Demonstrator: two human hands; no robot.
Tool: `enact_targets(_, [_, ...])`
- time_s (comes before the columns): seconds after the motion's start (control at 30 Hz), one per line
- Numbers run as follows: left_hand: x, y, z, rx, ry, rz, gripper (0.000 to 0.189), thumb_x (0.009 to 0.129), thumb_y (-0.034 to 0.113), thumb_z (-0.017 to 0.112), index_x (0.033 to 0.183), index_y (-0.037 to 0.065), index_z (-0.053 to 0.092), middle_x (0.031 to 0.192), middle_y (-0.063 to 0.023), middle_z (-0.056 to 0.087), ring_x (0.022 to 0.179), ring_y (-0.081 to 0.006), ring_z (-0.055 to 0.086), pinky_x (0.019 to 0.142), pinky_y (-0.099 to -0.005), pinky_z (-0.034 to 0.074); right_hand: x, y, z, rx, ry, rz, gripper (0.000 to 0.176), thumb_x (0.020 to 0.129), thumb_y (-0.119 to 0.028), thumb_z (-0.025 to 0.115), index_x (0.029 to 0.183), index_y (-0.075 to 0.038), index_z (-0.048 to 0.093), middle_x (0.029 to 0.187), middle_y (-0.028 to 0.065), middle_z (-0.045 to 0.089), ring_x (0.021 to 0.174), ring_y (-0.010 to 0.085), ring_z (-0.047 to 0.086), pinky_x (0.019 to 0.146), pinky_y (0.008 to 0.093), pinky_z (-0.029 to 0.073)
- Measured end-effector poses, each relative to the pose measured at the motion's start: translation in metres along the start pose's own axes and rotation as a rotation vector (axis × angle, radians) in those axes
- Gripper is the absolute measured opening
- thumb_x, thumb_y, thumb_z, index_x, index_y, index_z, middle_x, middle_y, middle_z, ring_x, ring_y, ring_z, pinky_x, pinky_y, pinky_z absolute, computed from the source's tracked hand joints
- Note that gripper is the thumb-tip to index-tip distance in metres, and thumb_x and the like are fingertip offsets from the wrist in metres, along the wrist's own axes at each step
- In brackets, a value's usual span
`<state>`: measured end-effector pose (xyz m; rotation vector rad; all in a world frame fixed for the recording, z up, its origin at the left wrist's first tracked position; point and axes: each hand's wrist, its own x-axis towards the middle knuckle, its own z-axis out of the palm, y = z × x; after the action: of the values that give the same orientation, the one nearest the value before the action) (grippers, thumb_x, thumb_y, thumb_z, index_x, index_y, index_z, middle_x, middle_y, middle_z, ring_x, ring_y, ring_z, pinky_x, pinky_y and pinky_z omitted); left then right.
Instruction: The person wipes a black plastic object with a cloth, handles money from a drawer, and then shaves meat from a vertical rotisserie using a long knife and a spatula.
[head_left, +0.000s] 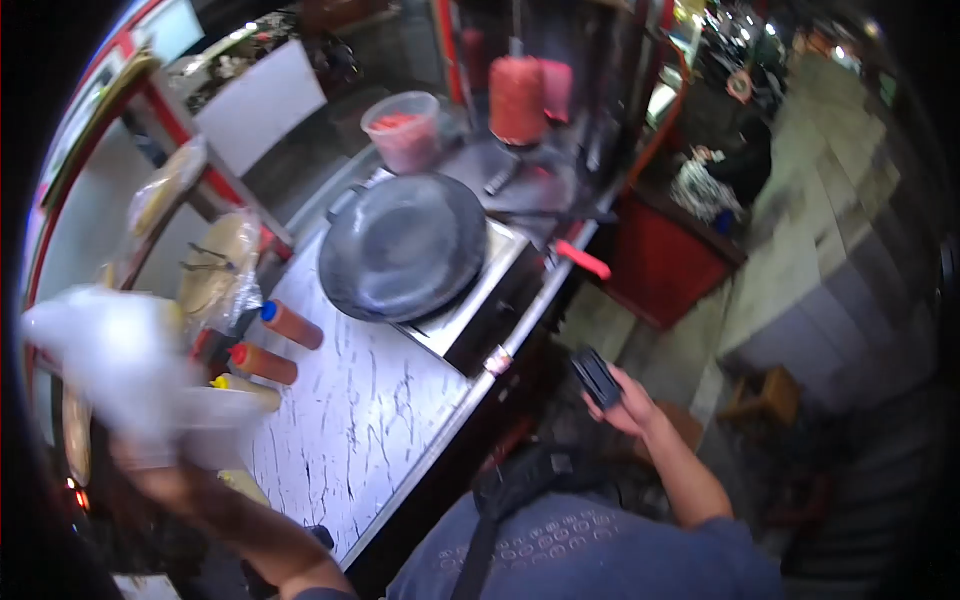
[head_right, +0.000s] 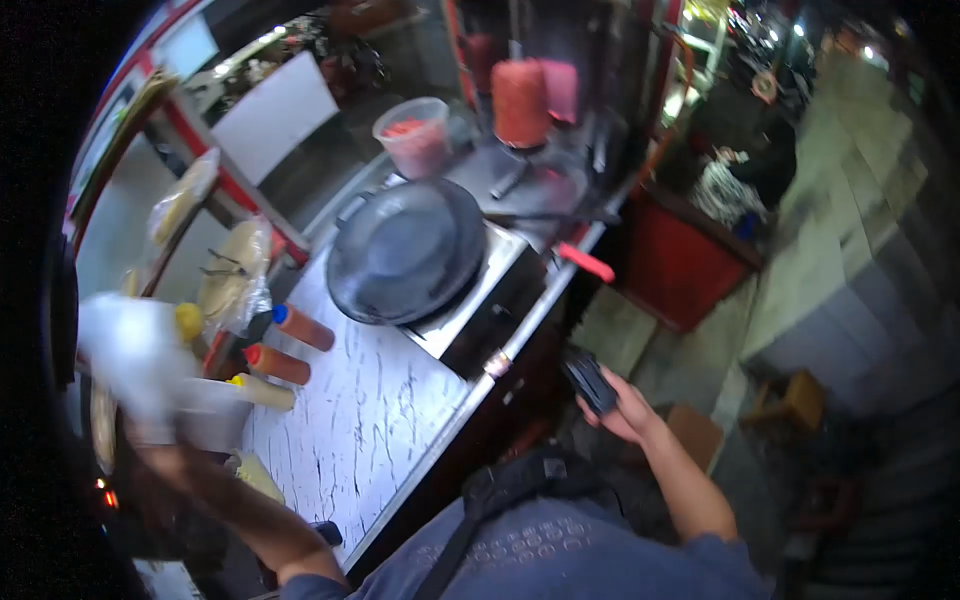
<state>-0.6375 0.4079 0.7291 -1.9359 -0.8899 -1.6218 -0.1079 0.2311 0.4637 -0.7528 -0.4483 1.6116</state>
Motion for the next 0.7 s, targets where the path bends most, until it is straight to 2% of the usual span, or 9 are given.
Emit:
enact_targets(0.03, [-0.050, 0.032, 0.020, -0.139, -0.360, -0.040, 0.027, 0.088, 0.009, 0.058, 0.112, 0.004, 0.067, 0.110, -0.0146, 0.069, 0.095, -0.0314, 0.067, 0.086, -0.0395, 0.053, 0.004, -0.004, 0.029, 0.018, -0.003, 0.018, 0.043, 0.104, -0.043, 0.040, 0.128, -0.008, 0.050, 0.092, 0.0150, 0.062, 0.073, 0.0225, 0.060, 0.065, 0.0347, 0.048])
enact_targets(0.07, [-0.064, 0.105, 0.065, -0.645, -0.339, -0.046, 0.025, 0.076, -0.002, 0.063, 0.099, 0.006, 0.070, 0.105, -0.0139, 0.070, 0.096, -0.0315, 0.067, 0.086, -0.0400, 0.052, 0.011, -0.009, 0.052, 0.021, -0.031, 0.035, 0.045, 0.104, -0.044, 0.038, 0.132, -0.010, 0.047, 0.095, 0.0167, 0.062, 0.071, 0.0231, 0.059, 0.065, 0.0360, 0.049])
enact_targets(0.13, [-0.081, 0.159, 0.087, -0.710, -0.705, -0.139, 0.032, 0.062, -0.004, 0.065, 0.094, 0.003, 0.066, 0.108, -0.0147, 0.068, 0.105, -0.0356, 0.064, 0.090, -0.0426, 0.050, 0.020, -0.016, 0.095, -0.005, -0.124, 0.053, 0.044, 0.105, -0.042, 0.038, 0.134, -0.010, 0.044, 0.094, 0.0162, 0.062, 0.072, 0.0217, 0.059, 0.066, 0.0339, 0.049])
enact_targets(0.2, [-0.104, 0.182, 0.105, -0.734, -0.723, -0.191, 0.033, 0.062, -0.006, 0.065, 0.093, 0.004, 0.067, 0.118, -0.0162, 0.064, 0.111, -0.0378, 0.060, 0.093, -0.0440, 0.048, 0.035, -0.005, 0.110, -0.050, -0.277, 0.116, 0.042, 0.105, -0.039, 0.037, 0.135, -0.010, 0.044, 0.094, 0.0153, 0.062, 0.073, 0.0208, 0.060, 0.068, 0.0320, 0.051])
enact_targets(0.33, [-0.118, 0.208, 0.124, -0.494, -0.756, -0.162, 0.031, 0.063, -0.004, 0.068, 0.093, 0.004, 0.066, 0.130, -0.0169, 0.055, 0.112, -0.0399, 0.057, 0.094, -0.0462, 0.047, 0.046, 0.033, 0.135, -0.029, -0.272, 0.263, 0.040, 0.106, -0.034, 0.034, 0.139, -0.011, 0.042, 0.097, 0.0142, 0.061, 0.075, 0.0209, 0.060, 0.068, 0.0345, 0.051])
enact_targets(0.4, [-0.125, 0.204, 0.126, -0.467, -0.653, -0.232, 0.032, 0.066, -0.003, 0.069, 0.096, 0.004, 0.062, 0.120, -0.0187, 0.058, 0.106, -0.0400, 0.060, 0.088, -0.0459, 0.049, 0.046, 0.039, 0.142, -0.072, -0.347, 0.257, 0.043, 0.107, -0.032, 0.033, 0.145, -0.014, 0.034, 0.098, 0.0136, 0.060, 0.075, 0.0196, 0.060, 0.068, 0.0342, 0.051])
enact_targets(0.47, [-0.142, 0.192, 0.125, -0.499, -0.771, -0.500, 0.034, 0.070, -0.003, 0.069, 0.101, 0.004, 0.058, 0.107, -0.0223, 0.061, 0.096, -0.0421, 0.062, 0.079, -0.0456, 0.051, 0.049, 0.043, 0.149, -0.146, -0.346, 0.244, 0.045, 0.107, -0.031, 0.032, 0.149, -0.016, 0.028, 0.097, 0.0129, 0.060, 0.073, 0.0177, 0.058, 0.067, 0.0324, 0.050])
enact_targets(0.5, [-0.145, 0.185, 0.124, -0.474, -0.775, -0.445, 0.035, 0.073, -0.003, 0.067, 0.104, 0.004, 0.054, 0.093, -0.0239, 0.062, 0.085, -0.0439, 0.063, 0.068, -0.0463, 0.052, 0.050, 0.045, 0.150, -0.185, -0.363, 0.280, 0.044, 0.107, -0.031, 0.032, 0.149, -0.017, 0.028, 0.096, 0.0124, 0.060, 0.072, 0.0169, 0.058, 0.066, 0.0311, 0.050])
enact_targets(0.7, [-0.161, 0.175, 0.112, -0.351, -0.871, -0.467, 0.030, 0.075, -0.003, 0.064, 0.102, 0.005, 0.053, 0.078, -0.0221, 0.064, 0.074, -0.0432, 0.064, 0.064, -0.0485, 0.051, 0.057, 0.049, 0.151, -0.271, -0.373, 0.397, 0.043, 0.107, -0.033, 0.035, 0.147, -0.016, 0.032, 0.092, 0.0068, 0.060, 0.072, 0.0127, 0.059, 0.058, 0.0270, 0.050])
